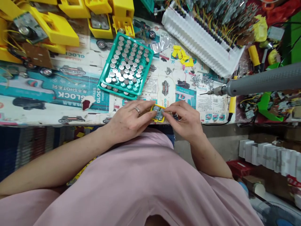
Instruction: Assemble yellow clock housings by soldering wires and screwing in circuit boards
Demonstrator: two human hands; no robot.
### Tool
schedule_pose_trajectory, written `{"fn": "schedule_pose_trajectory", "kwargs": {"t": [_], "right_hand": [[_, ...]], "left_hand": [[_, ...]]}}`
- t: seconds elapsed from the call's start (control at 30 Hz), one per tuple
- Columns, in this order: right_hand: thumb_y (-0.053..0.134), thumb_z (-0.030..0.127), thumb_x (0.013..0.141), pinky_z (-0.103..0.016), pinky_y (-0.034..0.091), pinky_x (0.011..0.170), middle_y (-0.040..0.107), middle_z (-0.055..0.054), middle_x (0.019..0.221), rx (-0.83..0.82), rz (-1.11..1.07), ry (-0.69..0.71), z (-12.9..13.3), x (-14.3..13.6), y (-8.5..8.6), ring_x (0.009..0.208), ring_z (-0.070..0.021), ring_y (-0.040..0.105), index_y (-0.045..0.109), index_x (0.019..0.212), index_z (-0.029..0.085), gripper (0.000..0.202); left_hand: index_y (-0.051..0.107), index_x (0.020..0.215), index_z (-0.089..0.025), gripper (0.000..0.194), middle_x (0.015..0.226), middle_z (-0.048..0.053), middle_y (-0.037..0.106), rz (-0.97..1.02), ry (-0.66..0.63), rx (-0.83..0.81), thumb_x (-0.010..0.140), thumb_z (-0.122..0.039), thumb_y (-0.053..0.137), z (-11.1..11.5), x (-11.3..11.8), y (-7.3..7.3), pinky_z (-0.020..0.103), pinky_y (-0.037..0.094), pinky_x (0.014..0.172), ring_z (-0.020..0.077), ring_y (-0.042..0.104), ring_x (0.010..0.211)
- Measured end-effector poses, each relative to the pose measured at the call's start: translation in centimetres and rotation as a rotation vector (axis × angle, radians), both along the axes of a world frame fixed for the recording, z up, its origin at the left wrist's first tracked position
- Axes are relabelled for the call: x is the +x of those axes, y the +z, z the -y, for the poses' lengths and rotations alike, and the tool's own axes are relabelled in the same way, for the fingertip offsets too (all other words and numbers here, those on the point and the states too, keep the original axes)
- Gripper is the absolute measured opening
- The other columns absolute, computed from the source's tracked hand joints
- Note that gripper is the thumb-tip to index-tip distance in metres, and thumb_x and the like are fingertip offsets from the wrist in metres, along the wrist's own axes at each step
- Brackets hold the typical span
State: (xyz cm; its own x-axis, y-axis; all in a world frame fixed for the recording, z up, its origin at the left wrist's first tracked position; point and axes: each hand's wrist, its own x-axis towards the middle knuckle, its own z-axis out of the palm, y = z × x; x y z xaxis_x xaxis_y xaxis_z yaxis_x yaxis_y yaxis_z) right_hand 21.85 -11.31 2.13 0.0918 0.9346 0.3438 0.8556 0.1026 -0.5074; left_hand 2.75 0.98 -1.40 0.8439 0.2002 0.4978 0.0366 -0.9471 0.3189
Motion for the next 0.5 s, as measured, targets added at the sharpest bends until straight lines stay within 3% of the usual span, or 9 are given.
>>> {"fn": "schedule_pose_trajectory", "kwargs": {"t": [0.37, 0.5], "right_hand": [[0.063, 0.022, 0.094, -0.027, 0.051, 0.067, 0.072, -0.003, 0.082, -0.069, 0.155, 0.016, -0.3, -0.1, 0.6, 0.079, -0.0152, 0.068, 0.072, 0.088, 0.02, 0.011], [0.058, 0.024, 0.096, -0.028, 0.05, 0.068, 0.072, -0.004, 0.083, -0.12, 0.184, 0.022, -0.6, -0.1, 1.1, 0.08, -0.0157, 0.069, 0.072, 0.088, 0.02, 0.017]], "left_hand": [[0.066, 0.111, -0.016, 0.018, 0.129, 0.013, 0.07, 0.0, -0.018, 0.007, 0.095, -0.019, 0.057, 0.0, 0.1, 0.2, 0.038, 0.06, 0.095, 0.025, 0.067, 0.119], [0.065, 0.109, -0.016, 0.016, 0.125, 0.011, 0.072, -0.019, -0.023, 0.048, 0.098, -0.018, 0.054, -0.2, 0.1, 0.6, 0.036, 0.06, 0.094, 0.0213, 0.071, 0.113]]}}
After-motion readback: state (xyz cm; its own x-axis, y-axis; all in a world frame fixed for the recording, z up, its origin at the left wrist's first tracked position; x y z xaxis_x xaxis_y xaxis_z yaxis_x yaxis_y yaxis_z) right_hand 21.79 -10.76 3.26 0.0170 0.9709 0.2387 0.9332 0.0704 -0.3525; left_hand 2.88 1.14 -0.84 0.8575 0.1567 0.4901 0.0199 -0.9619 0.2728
